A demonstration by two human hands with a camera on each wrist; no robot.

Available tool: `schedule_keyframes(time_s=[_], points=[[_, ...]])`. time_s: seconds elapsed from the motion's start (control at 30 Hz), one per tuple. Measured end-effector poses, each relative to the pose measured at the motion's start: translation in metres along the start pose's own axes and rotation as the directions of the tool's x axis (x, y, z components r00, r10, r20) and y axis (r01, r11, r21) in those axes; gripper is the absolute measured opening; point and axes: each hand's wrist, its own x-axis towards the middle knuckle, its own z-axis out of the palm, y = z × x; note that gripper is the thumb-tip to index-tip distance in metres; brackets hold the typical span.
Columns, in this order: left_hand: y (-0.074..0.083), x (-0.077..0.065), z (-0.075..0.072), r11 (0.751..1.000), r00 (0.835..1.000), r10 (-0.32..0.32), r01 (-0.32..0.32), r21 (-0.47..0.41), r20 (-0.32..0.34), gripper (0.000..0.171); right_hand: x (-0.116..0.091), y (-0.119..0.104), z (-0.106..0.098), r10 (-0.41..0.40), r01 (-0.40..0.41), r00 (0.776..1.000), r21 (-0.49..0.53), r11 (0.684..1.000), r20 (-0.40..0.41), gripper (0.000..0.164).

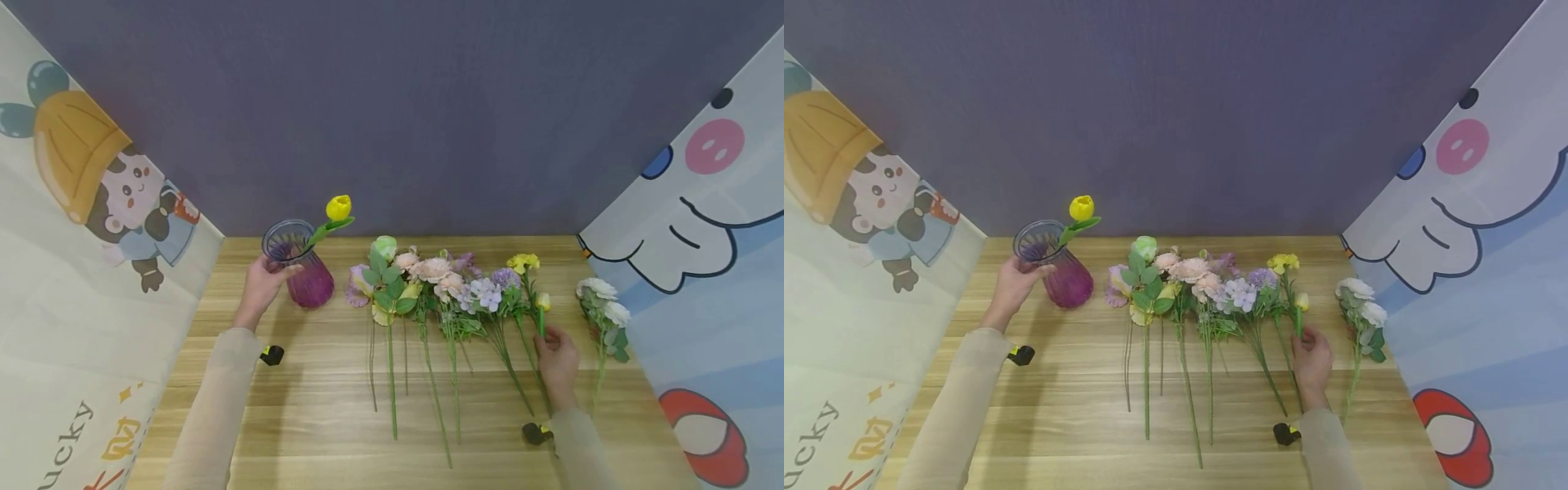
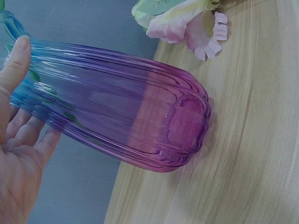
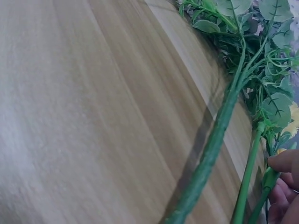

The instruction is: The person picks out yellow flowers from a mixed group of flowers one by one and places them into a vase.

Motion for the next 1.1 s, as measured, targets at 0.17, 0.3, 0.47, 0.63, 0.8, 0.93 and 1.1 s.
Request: schedule_keyframes(time_s=[0.17,0.3,0.47,0.63,0.8,0.93,1.1], points=[[0.000,-0.001,0.000,1.000,1.000,0.001,-0.001,-0.006,0.006,0.069,0.001,0.001,-0.001,0.031,-0.031,0.999,0.007,0.999,0.009,0.035],[-0.001,-0.001,-0.001,1.000,1.000,0.012,-0.012,-0.001,0.003,0.069,0.001,0.000,-0.003,0.055,-0.055,0.998,0.030,0.998,0.020,0.035],[-0.001,-0.001,0.000,1.000,1.000,0.005,-0.005,0.010,-0.001,0.070,0.001,-0.003,-0.007,0.100,-0.103,0.992,0.049,0.993,0.072,0.040],[-0.002,0.001,0.000,1.000,1.000,0.005,-0.005,0.016,-0.008,0.068,0.003,-0.007,-0.014,0.133,-0.142,0.984,0.078,0.987,0.115,0.043],[-0.004,0.002,-0.001,1.000,1.000,0.015,-0.014,0.018,-0.009,0.067,0.004,-0.010,-0.018,0.129,-0.141,0.985,0.102,0.985,0.114,0.044],[-0.004,0.002,0.000,1.000,1.000,0.017,-0.017,0.014,-0.012,0.067,0.004,-0.012,-0.021,0.141,-0.154,0.984,0.112,0.982,0.112,0.046],[-0.005,0.002,0.000,1.000,1.000,0.022,-0.021,0.011,-0.019,0.065,0.004,-0.019,-0.028,0.177,-0.195,0.976,0.148,0.970,0.125,0.048]])
